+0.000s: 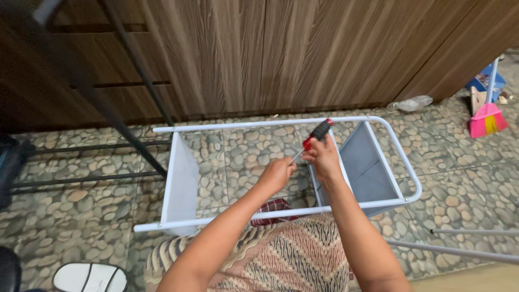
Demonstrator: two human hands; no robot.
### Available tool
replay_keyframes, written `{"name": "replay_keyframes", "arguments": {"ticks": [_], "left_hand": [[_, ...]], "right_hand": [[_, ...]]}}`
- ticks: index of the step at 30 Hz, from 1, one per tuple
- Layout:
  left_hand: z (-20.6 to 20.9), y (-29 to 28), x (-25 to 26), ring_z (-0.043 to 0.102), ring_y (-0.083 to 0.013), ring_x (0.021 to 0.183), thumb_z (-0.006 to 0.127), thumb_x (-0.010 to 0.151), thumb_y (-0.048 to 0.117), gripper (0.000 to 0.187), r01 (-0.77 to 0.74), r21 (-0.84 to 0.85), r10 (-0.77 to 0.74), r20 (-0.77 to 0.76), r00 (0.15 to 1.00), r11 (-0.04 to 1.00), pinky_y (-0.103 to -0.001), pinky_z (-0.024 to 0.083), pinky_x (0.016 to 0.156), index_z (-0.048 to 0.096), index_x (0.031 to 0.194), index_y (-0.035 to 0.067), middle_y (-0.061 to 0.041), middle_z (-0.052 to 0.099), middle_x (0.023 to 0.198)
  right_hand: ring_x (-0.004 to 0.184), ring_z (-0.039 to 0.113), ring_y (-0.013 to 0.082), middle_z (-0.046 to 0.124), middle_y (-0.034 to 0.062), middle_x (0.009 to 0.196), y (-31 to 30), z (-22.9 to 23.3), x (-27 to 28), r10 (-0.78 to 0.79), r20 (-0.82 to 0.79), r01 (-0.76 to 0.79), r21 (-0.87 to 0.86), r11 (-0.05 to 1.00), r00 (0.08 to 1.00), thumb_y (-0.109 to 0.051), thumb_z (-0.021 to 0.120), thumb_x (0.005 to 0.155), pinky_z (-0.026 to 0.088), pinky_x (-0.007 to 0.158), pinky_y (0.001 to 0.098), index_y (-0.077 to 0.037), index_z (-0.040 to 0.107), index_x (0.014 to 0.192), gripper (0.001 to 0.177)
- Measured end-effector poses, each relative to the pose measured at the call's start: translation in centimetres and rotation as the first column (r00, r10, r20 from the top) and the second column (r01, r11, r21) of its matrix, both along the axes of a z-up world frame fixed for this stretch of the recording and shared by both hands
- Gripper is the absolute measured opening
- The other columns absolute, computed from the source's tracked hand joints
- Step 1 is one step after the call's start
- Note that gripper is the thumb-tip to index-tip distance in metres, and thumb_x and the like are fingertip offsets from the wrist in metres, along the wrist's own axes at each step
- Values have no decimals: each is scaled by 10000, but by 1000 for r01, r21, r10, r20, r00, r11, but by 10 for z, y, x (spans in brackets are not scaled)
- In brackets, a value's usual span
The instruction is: The person assembles a white metal shelving unit by tightening screws at the joints using a screwdriver. They work on multiple corners of the frame, securing the structure.
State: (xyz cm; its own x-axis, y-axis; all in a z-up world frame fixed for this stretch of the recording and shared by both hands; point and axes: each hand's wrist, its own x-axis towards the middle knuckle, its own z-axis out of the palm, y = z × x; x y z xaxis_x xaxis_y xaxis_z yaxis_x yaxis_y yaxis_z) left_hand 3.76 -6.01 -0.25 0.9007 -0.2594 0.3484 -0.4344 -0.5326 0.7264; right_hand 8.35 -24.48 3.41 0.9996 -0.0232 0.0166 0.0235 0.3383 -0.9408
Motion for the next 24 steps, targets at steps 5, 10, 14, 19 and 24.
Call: {"name": "replay_keyframes", "arguments": {"ticks": [5, 10, 14, 19, 24], "left_hand": [[-52, -31, 79, 717, -197, 698, 733, 939, 233, 165, 64, -51, -77, -319, 944, 997, -359, 550, 645, 768, 927, 73, -96, 762, 783], [-116, -69, 172, 602, -59, 651, 690, 978, 160, 110, -334, -580, -277, -720, 636, 743, -226, 501, 531, 759, 1054, 123, 3, 752, 901], [-140, -117, 228, 586, -60, 624, 700, 986, 146, 107, -600, -683, -402, -730, 552, 416, -205, 500, 515, 715, 1087, 115, 6, 728, 895], [-144, -169, 271, 563, -70, 613, 704, 974, 158, 81, -713, -671, -507, -695, 509, 204, -213, 498, 518, 703, 1045, 117, 6, 700, 847], [-147, -204, 299, 584, -74, 611, 751, 927, 79, 118, -798, -593, -472, -737, 484, 108, -201, 493, 533, 730, 1036, 118, 18, 667, 799]], "right_hand": [[775, 703, 187, 658, 93, 1006, -75, 18, 29, -317, 232, 313, 54, 948, 920, -89, 611, 1005, 619, 643, 340, -77, 441, 1335, 372], [853, 716, 206, 631, 115, 1110, -123, 32, 56, -544, 371, 521, 169, 837, 753, -25, 573, 1033, 624, 715, 330, -100, 304, 1441, 494], [985, 685, 190, 590, 125, 1229, -134, 23, 83, -581, 400, 576, 148, 804, 709, 28, 583, 1047, 640, 765, 355, -63, 290, 1470, 523], [988, 696, 203, 570, 129, 1267, -139, 9, 102, -580, 396, 585, 123, 802, 711, 36, 572, 1034, 638, 768, 354, -79, 270, 1471, 543], [992, 688, 213, 564, 141, 1278, -135, -3, 104, -644, 400, 663, 111, 740, 652, 37, 574, 1039, 646, 794, 368, -67, 270, 1484, 549]]}}
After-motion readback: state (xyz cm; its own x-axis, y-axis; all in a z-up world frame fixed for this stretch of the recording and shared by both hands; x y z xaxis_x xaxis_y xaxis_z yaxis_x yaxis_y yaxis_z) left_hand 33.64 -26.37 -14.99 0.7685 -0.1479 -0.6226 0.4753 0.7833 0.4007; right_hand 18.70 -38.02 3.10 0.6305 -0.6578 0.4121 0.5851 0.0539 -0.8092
